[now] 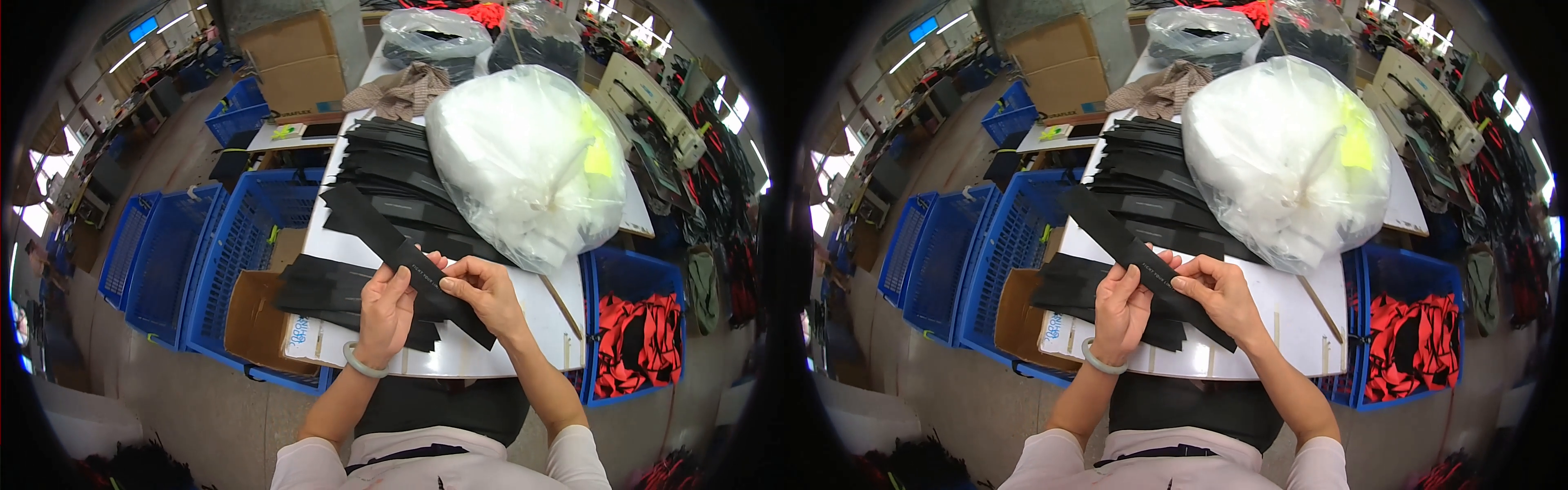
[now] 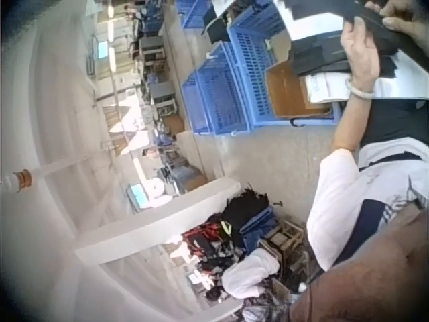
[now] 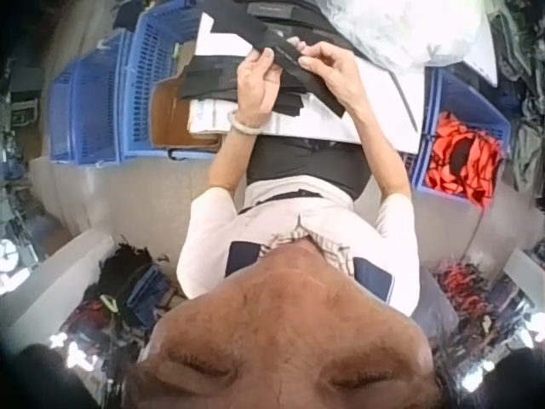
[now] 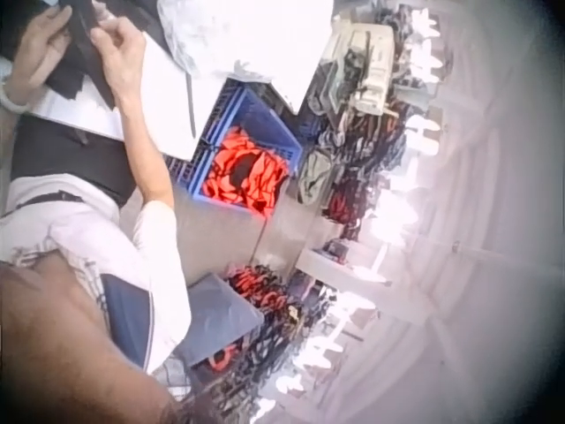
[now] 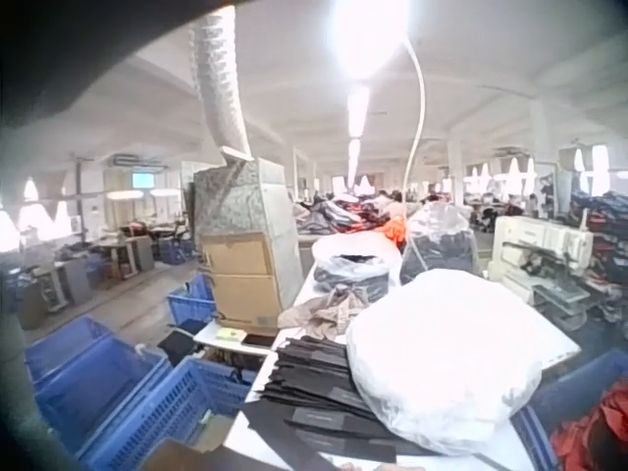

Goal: Applying adhesive labels to black fabric straps at a production workbench.

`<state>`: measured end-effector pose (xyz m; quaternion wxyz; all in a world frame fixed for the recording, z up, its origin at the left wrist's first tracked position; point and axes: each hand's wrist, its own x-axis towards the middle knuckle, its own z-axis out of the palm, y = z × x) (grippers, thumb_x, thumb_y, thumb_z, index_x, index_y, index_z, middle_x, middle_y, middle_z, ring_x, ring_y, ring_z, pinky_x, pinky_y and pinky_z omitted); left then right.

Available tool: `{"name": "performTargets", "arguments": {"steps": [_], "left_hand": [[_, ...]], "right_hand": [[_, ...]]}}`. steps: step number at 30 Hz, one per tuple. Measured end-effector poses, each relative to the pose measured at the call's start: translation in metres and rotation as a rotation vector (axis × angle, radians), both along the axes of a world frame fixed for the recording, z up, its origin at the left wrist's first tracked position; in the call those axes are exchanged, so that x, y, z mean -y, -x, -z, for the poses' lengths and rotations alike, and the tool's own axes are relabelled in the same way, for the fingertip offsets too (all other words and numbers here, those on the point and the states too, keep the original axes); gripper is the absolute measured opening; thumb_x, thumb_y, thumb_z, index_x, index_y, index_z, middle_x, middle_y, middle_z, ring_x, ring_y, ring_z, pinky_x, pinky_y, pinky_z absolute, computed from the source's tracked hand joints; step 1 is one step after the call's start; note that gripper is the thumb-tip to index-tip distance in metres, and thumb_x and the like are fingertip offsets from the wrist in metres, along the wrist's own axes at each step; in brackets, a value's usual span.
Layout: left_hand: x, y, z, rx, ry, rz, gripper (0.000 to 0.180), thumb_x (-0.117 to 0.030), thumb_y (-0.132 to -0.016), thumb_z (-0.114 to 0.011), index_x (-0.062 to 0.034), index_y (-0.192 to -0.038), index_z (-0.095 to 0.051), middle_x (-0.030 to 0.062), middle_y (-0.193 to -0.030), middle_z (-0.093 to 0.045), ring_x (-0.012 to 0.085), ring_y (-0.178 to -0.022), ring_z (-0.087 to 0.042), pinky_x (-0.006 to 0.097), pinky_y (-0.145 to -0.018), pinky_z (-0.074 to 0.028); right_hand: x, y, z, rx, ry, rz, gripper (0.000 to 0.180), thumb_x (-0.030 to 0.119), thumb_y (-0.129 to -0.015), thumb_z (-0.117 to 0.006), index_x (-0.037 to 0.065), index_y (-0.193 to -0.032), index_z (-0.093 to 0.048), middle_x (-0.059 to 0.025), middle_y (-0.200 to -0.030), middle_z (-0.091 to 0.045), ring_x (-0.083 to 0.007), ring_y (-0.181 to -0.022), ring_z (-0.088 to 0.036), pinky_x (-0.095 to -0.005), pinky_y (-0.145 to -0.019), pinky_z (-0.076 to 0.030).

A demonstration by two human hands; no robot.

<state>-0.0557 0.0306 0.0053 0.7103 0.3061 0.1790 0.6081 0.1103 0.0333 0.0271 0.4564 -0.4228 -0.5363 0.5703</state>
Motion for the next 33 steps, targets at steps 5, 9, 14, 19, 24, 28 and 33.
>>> {"name": "performTargets", "arguments": {"steps": [5,9,14,19,24,28,33], "left_hand": [[0.009,-0.019,0.008,0.049,0.082,0.059,0.03,-0.015,-0.099,-0.047,0.0057,-0.121,-0.05,0.0255,-0.118,-0.059,0.039,-0.113,-0.057,0.048,-0.101,-0.045],[0.017,-0.029,0.009,0.062,0.091,0.07,0.024,-0.013,-0.098,-0.05,0.0054,-0.112,-0.055,0.0238,-0.108,-0.063,0.0373,-0.104,-0.062,0.047,-0.096,-0.05],[0.027,-0.032,0.009,-0.121,0.036,0.069,0.021,-0.011,-0.096,-0.053,0.0054,-0.108,-0.057,0.0228,-0.102,-0.065,0.0351,-0.1,-0.064,0.046,-0.094,-0.051],[0.024,-0.045,0.0,-0.047,0.173,0.054,0.023,-0.01,-0.095,-0.055,0.0047,-0.112,-0.052,0.0205,-0.111,-0.063,0.0323,-0.104,-0.063,0.041,-0.092,-0.051],[0.026,-0.057,0.011,-0.187,0.107,-0.119,0.028,-0.014,-0.094,-0.059,0.0003,-0.114,-0.047,0.0005,-0.077,-0.046,0.0137,-0.074,-0.051,0.032,-0.083,-0.046],[0.02,-0.049,0.016,0.166,0.039,0.134,0.037,-0.029,-0.099,-0.049,0.0033,-0.117,-0.049,0.0044,-0.081,-0.054,0.0177,-0.08,-0.057,0.038,-0.089,-0.046],[0.025,-0.046,0.013,-0.011,0.029,0.112,0.044,-0.029,-0.098,-0.051,0.0075,-0.124,-0.048,0.021,-0.107,-0.064,0.0309,-0.102,-0.063,0.044,-0.096,-0.047]], "right_hand": [[0.027,-0.016,0.014,0.033,-0.053,0.082,0.012,0.007,-0.084,-0.068,-0.003,-0.09,-0.066,-0.0022,-0.077,-0.065,-0.0054,-0.069,-0.056,-0.0201,-0.063,-0.045],[0.047,-0.016,0.022,0.314,-0.184,0.211,0.012,0.007,-0.079,-0.073,-0.002,-0.081,-0.065,-0.0017,-0.069,-0.064,-0.0064,-0.061,-0.051,-0.0229,-0.058,-0.042],[0.062,-0.024,0.024,0.195,-0.06,0.167,0.013,0.007,-0.08,-0.072,-0.002,-0.078,-0.063,-0.0027,-0.065,-0.062,-0.0074,-0.06,-0.052,-0.0232,-0.056,-0.042],[0.069,-0.018,0.025,0.6,-0.454,0.352,0.012,0.007,-0.079,-0.072,-0.001,-0.078,-0.063,-0.0075,-0.063,-0.06,-0.0149,-0.056,-0.056,-0.0274,-0.054,-0.042],[0.074,-0.014,0.035,0.688,-0.597,0.427,0.014,0.009,-0.075,-0.073,0.002,-0.082,-0.064,-0.0071,-0.077,-0.064,-0.0211,-0.069,-0.061,-0.0306,-0.064,-0.046],[0.081,-0.019,0.038,0.241,-0.215,0.328,0.018,0.007,-0.077,-0.073,0.0,-0.092,-0.066,-0.007,-0.085,-0.067,-0.0144,-0.078,-0.062,-0.0272,-0.071,-0.048],[0.091,-0.027,0.05,-0.083,0.259,0.278,0.018,0.01,-0.082,-0.073,-0.002,-0.088,-0.062,-0.0038,-0.075,-0.065,-0.0071,-0.066,-0.057,-0.0208,-0.06,-0.046]]}}
